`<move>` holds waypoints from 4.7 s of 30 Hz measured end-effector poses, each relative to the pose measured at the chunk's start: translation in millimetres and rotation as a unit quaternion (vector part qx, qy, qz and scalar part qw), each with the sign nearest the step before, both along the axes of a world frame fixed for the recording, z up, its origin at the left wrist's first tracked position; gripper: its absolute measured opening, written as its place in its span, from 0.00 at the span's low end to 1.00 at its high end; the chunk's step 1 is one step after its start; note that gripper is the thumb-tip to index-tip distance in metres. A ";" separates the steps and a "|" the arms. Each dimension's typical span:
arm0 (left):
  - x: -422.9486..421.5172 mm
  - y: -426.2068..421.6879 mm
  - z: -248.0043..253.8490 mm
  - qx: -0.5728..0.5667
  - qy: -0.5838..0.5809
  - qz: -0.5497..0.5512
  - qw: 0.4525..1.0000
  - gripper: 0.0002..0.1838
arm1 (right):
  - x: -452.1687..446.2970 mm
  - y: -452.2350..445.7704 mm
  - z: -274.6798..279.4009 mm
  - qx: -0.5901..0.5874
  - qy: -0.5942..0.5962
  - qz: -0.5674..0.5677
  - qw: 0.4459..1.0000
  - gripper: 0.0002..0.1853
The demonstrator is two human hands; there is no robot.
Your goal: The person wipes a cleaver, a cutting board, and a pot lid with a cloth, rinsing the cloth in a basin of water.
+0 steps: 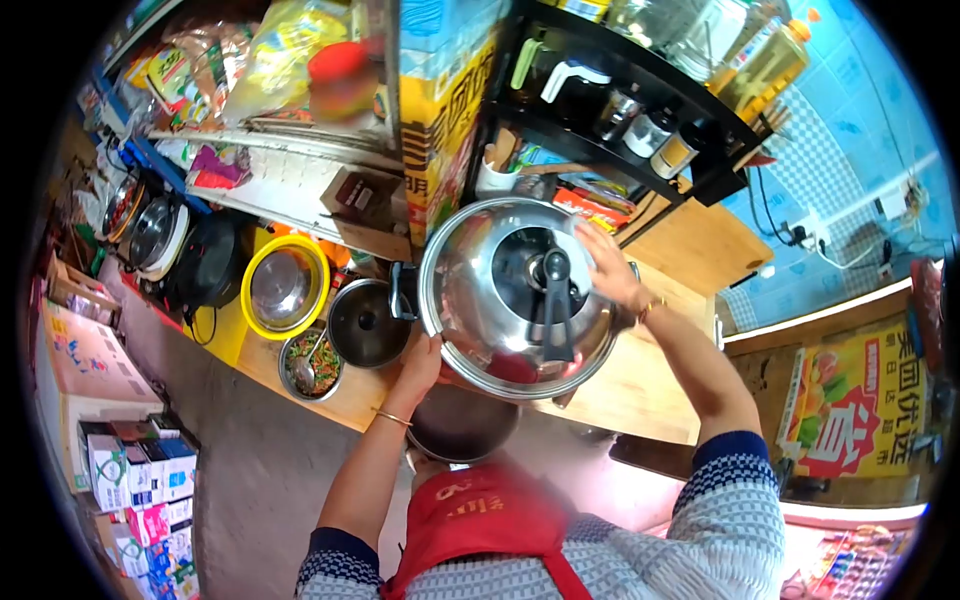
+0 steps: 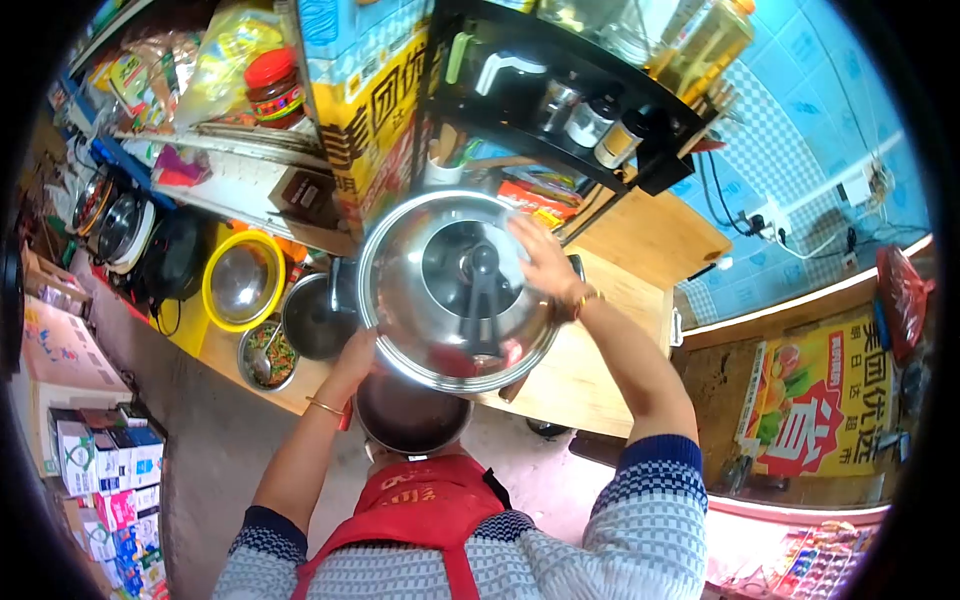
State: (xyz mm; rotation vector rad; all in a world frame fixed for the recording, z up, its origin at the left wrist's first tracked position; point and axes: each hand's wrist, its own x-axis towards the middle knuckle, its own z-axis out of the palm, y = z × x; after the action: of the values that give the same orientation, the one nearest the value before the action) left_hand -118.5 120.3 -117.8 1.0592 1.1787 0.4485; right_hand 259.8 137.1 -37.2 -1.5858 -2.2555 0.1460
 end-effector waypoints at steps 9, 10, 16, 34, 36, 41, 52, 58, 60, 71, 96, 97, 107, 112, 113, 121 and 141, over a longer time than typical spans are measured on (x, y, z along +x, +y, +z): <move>-0.5 -0.2 4.5 0.012 0.008 -0.025 1.000 0.22 | 25.5 -46.9 -15.8 0.069 0.163 -0.185 0.967 0.23; -1.3 -2.8 3.4 0.022 0.017 -0.018 0.999 0.23 | 38.1 -29.1 -14.9 0.107 0.122 -0.225 0.961 0.22; 1.9 -8.5 -3.3 -0.023 0.014 0.028 0.999 0.19 | 89.5 -9.8 -54.1 -0.155 0.048 -0.356 0.920 0.20; -5.2 -0.2 -50.0 0.301 0.039 0.004 0.953 0.21 | 79.9 -38.0 -45.5 -0.115 0.159 -0.417 0.887 0.23; 1.3 -4.0 9.8 0.113 0.057 -0.008 0.992 0.20 | 74.3 -47.7 -40.6 -0.129 0.194 -0.413 0.880 0.21; 4.9 -6.9 35.0 0.088 0.045 0.014 0.995 0.22 | 63.0 -78.3 -40.0 -0.104 0.207 -0.448 0.863 0.23; -4.7 3.4 -21.2 0.304 0.096 -0.034 0.947 0.23 | -19.1 -164.8 0.8 -0.024 0.361 -0.429 0.827 0.25; 1.4 -0.1 -9.7 0.219 0.175 -0.011 0.960 0.25 | -145.0 -48.8 125.1 0.060 0.172 -0.062 0.981 0.24; 3.1 1.2 -19.8 0.190 0.152 0.014 0.970 0.29 | -213.1 -1.7 125.3 0.051 0.089 0.044 0.994 0.24; -9.6 3.2 -7.0 0.273 -0.093 0.172 0.942 0.41 | -326.4 139.2 -26.3 -0.349 -0.125 -0.126 0.920 0.15; -63.0 -5.9 -34.0 0.197 -0.035 0.238 0.950 0.16 | -318.4 4.2 -17.5 0.039 -0.110 -0.070 0.991 0.27; -55.5 -1.1 -41.1 0.213 -0.042 0.264 0.940 0.16 | -321.8 -5.1 -26.3 0.028 -0.091 -0.066 0.993 0.27; -22.6 -11.8 24.0 0.487 0.033 0.235 0.840 0.12 | -273.3 -105.8 69.3 0.068 0.019 0.020 0.997 0.23; -14.8 -63.4 24.0 0.588 0.010 -0.031 0.808 0.09 | -239.1 -31.7 102.9 -0.080 -0.140 0.157 0.974 0.19; -11.2 -67.9 23.6 0.605 0.023 -0.102 0.789 0.10 | -231.3 -17.0 94.5 -0.273 -0.230 0.175 0.917 0.20; -6.0 -50.6 9.4 0.621 -0.013 -0.116 0.775 0.11 | -152.6 109.0 55.6 -0.286 -0.095 0.312 0.901 0.26; -1.5 -58.3 10.0 0.596 -0.009 -0.130 0.792 0.10 | -223.7 -130.8 -4.7 0.094 -0.044 -0.145 0.984 0.24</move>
State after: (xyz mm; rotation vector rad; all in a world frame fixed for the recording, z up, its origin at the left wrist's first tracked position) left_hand -120.0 62.0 -107.8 2.2571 0.6120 1.0350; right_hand 36.1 6.2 -41.9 -1.8222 -2.0020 -0.2122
